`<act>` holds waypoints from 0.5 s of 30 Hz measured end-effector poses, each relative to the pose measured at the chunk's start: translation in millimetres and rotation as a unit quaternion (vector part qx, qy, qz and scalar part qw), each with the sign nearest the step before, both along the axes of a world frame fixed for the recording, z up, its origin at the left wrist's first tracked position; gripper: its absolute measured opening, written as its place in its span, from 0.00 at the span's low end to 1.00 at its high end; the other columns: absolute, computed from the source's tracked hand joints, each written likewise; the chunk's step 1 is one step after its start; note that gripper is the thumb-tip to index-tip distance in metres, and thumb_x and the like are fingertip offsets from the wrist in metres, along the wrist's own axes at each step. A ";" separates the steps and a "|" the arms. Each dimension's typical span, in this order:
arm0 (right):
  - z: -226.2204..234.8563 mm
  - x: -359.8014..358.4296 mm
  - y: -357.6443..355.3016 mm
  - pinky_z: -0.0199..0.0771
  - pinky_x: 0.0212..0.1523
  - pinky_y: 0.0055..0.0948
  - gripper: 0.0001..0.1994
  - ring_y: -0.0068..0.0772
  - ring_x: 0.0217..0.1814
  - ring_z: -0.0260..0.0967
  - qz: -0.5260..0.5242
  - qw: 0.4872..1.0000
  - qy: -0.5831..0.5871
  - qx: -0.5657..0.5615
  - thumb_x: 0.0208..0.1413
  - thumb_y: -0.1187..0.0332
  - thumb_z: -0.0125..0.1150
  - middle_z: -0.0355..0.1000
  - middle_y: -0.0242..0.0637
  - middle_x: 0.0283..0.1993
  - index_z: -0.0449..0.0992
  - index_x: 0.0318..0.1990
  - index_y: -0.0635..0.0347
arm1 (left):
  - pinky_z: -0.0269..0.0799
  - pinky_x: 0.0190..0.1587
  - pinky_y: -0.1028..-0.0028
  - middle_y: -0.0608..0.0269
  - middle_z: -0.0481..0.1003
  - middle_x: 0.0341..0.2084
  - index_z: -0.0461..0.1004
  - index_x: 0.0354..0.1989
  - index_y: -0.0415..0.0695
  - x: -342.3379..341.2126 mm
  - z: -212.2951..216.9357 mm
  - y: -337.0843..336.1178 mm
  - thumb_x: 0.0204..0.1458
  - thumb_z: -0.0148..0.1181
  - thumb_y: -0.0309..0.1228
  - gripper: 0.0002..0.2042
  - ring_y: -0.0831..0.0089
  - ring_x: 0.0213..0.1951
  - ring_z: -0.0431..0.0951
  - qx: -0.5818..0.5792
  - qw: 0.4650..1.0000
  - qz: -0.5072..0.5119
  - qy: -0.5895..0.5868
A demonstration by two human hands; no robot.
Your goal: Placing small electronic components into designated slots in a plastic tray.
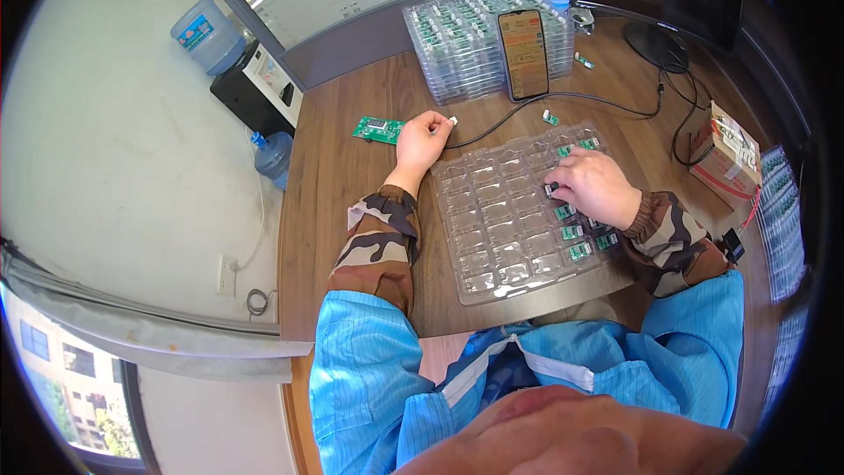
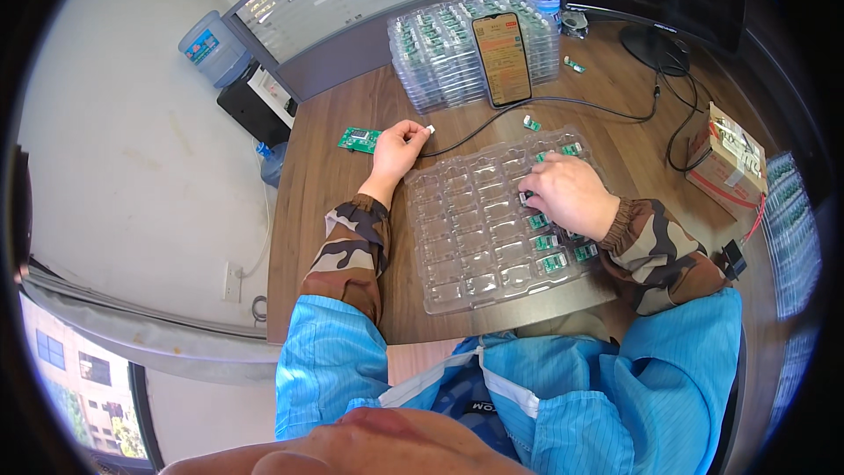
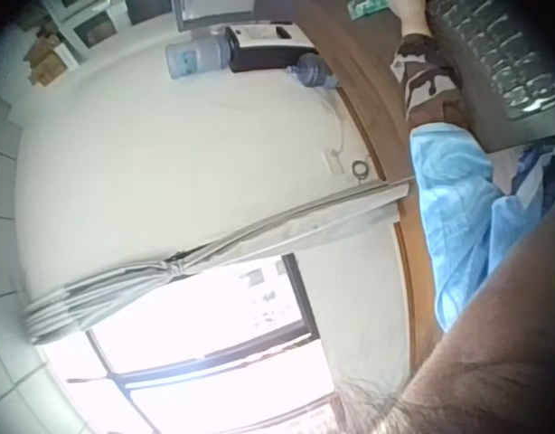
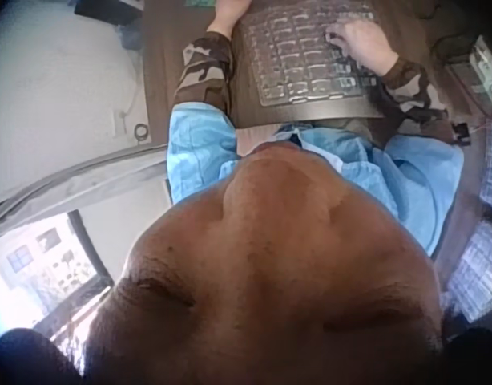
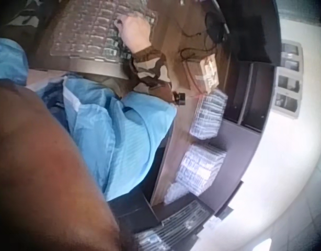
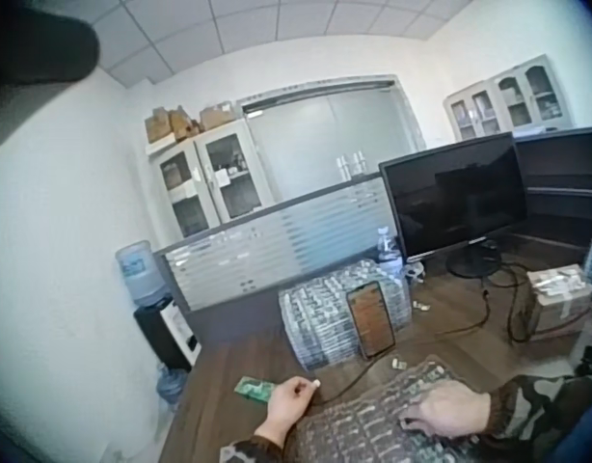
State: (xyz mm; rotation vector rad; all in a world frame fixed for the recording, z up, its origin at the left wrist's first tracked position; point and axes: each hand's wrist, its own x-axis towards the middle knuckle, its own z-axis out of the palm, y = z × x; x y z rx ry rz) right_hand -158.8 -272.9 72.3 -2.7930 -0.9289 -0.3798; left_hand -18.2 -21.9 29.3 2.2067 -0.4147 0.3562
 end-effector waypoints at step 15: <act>9.8 17.5 -1.9 0.68 0.27 0.29 0.07 0.36 0.24 0.68 0.061 0.977 0.067 0.191 0.42 0.69 0.57 0.69 0.37 0.23 0.68 0.29 0.58 | 0.64 0.24 0.74 0.63 0.72 0.16 0.73 0.23 0.43 2.0 -5.3 -0.3 0.41 0.58 0.37 0.10 0.70 0.20 0.71 -0.021 1.000 0.002 0.002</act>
